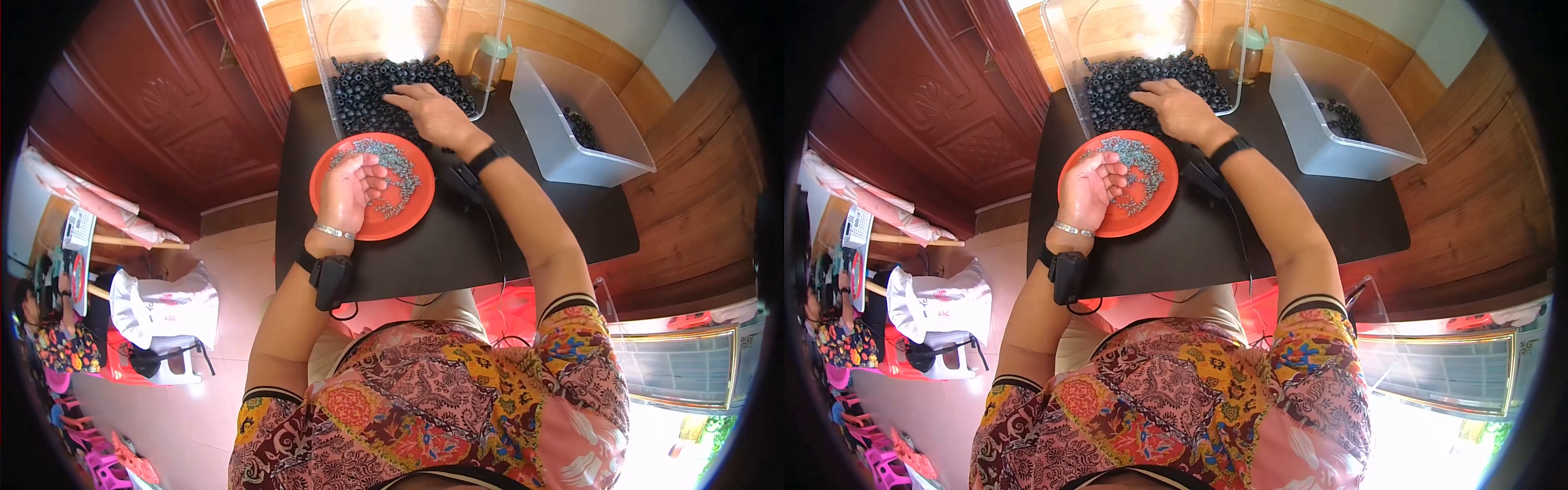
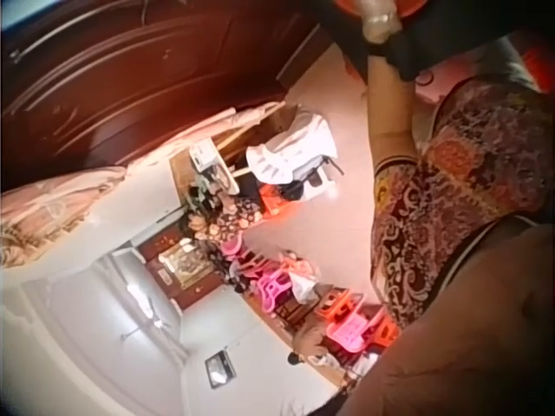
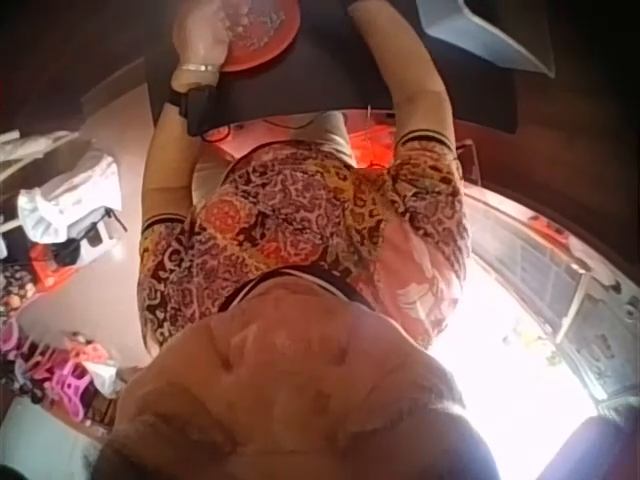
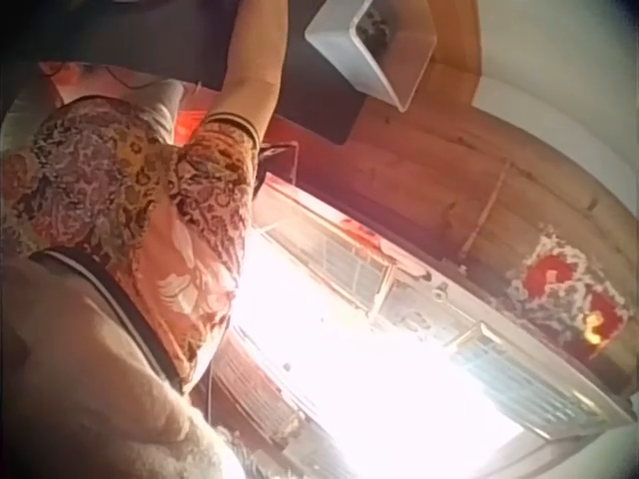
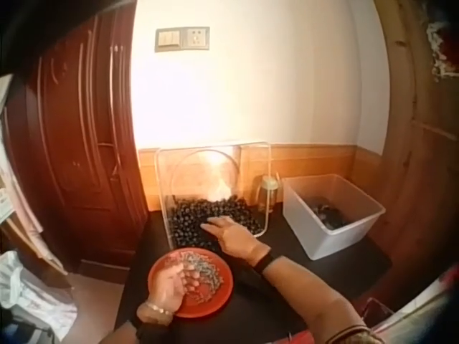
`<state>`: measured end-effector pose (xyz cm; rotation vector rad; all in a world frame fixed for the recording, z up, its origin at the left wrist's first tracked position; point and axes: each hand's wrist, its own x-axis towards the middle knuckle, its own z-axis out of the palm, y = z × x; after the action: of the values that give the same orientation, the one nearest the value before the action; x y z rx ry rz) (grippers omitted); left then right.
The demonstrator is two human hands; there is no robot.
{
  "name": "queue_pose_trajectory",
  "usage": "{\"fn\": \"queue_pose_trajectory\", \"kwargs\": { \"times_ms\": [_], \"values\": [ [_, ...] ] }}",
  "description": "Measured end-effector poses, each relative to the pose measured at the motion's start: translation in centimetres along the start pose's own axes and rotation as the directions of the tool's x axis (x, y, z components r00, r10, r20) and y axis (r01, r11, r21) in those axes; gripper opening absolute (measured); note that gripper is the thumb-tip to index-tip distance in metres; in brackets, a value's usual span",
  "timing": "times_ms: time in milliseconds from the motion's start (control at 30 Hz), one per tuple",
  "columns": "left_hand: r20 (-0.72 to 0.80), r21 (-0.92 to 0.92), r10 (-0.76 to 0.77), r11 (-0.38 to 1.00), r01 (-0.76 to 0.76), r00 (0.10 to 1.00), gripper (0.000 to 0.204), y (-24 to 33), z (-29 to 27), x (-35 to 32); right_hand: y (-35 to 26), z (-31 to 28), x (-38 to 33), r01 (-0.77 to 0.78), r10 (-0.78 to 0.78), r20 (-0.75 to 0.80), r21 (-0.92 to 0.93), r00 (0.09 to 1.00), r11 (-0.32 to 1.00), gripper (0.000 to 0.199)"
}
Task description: Assembling small silver components into small black plastic parts manually at a workspace.
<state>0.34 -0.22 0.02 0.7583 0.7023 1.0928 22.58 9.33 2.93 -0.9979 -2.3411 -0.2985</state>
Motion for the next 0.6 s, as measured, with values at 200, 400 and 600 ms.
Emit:
{"fn": "queue_pose_trajectory", "kwargs": {
  "times_ms": [200,400,600],
  "values": [
    [0.001,-0.020,-0.001,1.000,0.001,1.000,0.025,0.0,-0.1,-0.1,-1.0,2.2,4.0,0.122,-0.076,0.355,-0.110,0.932,0.986,0.058],
    [-0.013,-0.015,-0.013,1.000,0.013,1.000,0.025,0.1,0.1,-0.1,-0.7,2.3,3.8,0.087,-0.019,0.466,-0.126,0.884,0.988,0.054],
    [-0.012,-0.013,-0.022,1.000,0.021,1.000,0.025,0.1,0.2,0.1,0.3,1.8,1.5,0.067,-0.018,0.474,-0.086,0.880,0.994,0.049]
  ]
}}
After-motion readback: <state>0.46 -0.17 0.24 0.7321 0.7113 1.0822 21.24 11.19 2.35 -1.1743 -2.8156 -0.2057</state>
